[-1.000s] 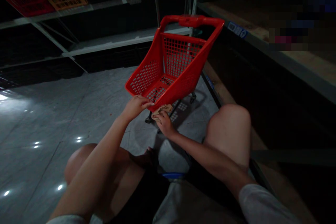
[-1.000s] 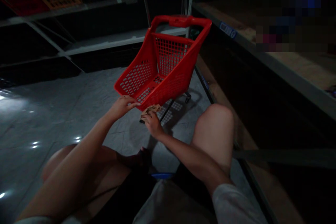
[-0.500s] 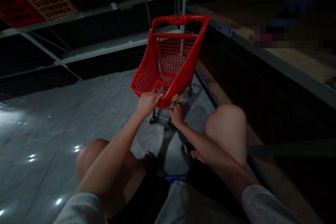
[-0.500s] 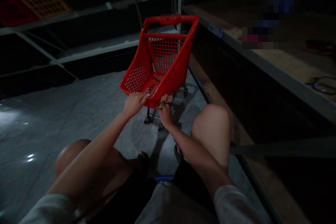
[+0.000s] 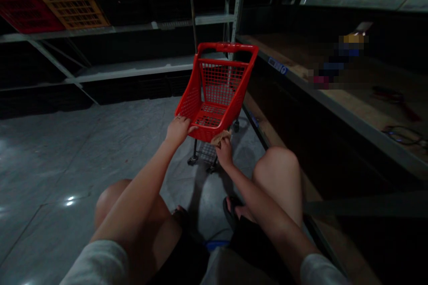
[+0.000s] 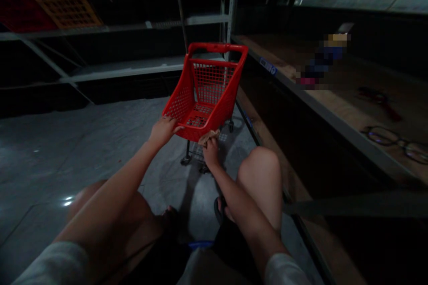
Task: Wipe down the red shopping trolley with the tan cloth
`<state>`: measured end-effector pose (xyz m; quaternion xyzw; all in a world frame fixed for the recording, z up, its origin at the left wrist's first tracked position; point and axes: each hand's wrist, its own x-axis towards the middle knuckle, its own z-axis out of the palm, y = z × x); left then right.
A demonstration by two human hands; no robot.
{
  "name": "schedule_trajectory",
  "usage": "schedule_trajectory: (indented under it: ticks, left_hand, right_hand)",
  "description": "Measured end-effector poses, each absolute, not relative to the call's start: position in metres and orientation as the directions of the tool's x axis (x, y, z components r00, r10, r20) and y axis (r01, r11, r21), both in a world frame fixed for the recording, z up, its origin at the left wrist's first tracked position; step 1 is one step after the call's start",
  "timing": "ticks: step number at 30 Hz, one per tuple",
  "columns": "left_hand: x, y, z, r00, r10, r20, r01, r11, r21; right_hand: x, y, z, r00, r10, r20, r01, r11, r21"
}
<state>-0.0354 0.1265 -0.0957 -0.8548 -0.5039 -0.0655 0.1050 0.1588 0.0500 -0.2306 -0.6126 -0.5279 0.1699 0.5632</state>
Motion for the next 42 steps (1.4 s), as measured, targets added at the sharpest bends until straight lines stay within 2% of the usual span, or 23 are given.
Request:
schedule_trajectory:
  ticks: [3, 5, 11, 17, 21, 25, 30, 33, 40, 42]
  left_hand:
    - [-0.032, 0.121, -0.094, 0.510, 0.831, 0.224, 0.860, -0.488, -0.147]
    - [-0.033, 0.119, -0.093, 0.527, 0.817, 0.235, 0.850, -0.505, -0.151]
    - [-0.013, 0.111, -0.100, 0.582, 0.767, 0.270, 0.812, -0.569, -0.135]
    - [0.023, 0.089, -0.108, 0.616, 0.727, 0.304, 0.775, -0.629, -0.066]
    - [0.027, 0.081, -0.104, 0.670, 0.696, 0.259, 0.726, -0.687, -0.031]
    - [0.027, 0.079, -0.105, 0.690, 0.684, 0.236, 0.710, -0.703, -0.038]
    - [0.034, 0.076, -0.114, 0.661, 0.703, 0.262, 0.735, -0.677, -0.039]
    - [0.034, 0.076, -0.114, 0.671, 0.692, 0.265, 0.727, -0.685, -0.054]
    - [0.032, 0.077, -0.116, 0.693, 0.663, 0.284, 0.702, -0.710, -0.053]
    - [0.035, 0.077, -0.117, 0.692, 0.664, 0.284, 0.699, -0.714, -0.033]
  right_hand:
    - [0.153, 0.045, -0.245, 0.433, 0.822, 0.370, 0.461, 0.150, -0.875]
    - [0.153, 0.041, -0.236, 0.459, 0.799, 0.388, 0.466, 0.155, -0.871]
    - [0.181, 0.030, -0.198, 0.445, 0.668, 0.596, 0.548, 0.324, -0.771]
    - [0.177, 0.014, -0.245, 0.463, 0.752, 0.470, 0.560, 0.163, -0.813]
    - [0.190, 0.008, -0.234, 0.440, 0.760, 0.479, 0.558, 0.187, -0.808]
    - [0.220, 0.009, -0.202, 0.455, 0.670, 0.586, 0.569, 0.287, -0.771]
    - [0.220, 0.014, -0.221, 0.409, 0.790, 0.456, 0.525, 0.206, -0.826]
    - [0.205, 0.018, -0.237, 0.417, 0.801, 0.430, 0.506, 0.189, -0.842]
    - [0.204, 0.021, -0.191, 0.420, 0.729, 0.541, 0.448, 0.352, -0.822]
    - [0.205, 0.022, -0.185, 0.442, 0.728, 0.524, 0.378, 0.378, -0.845]
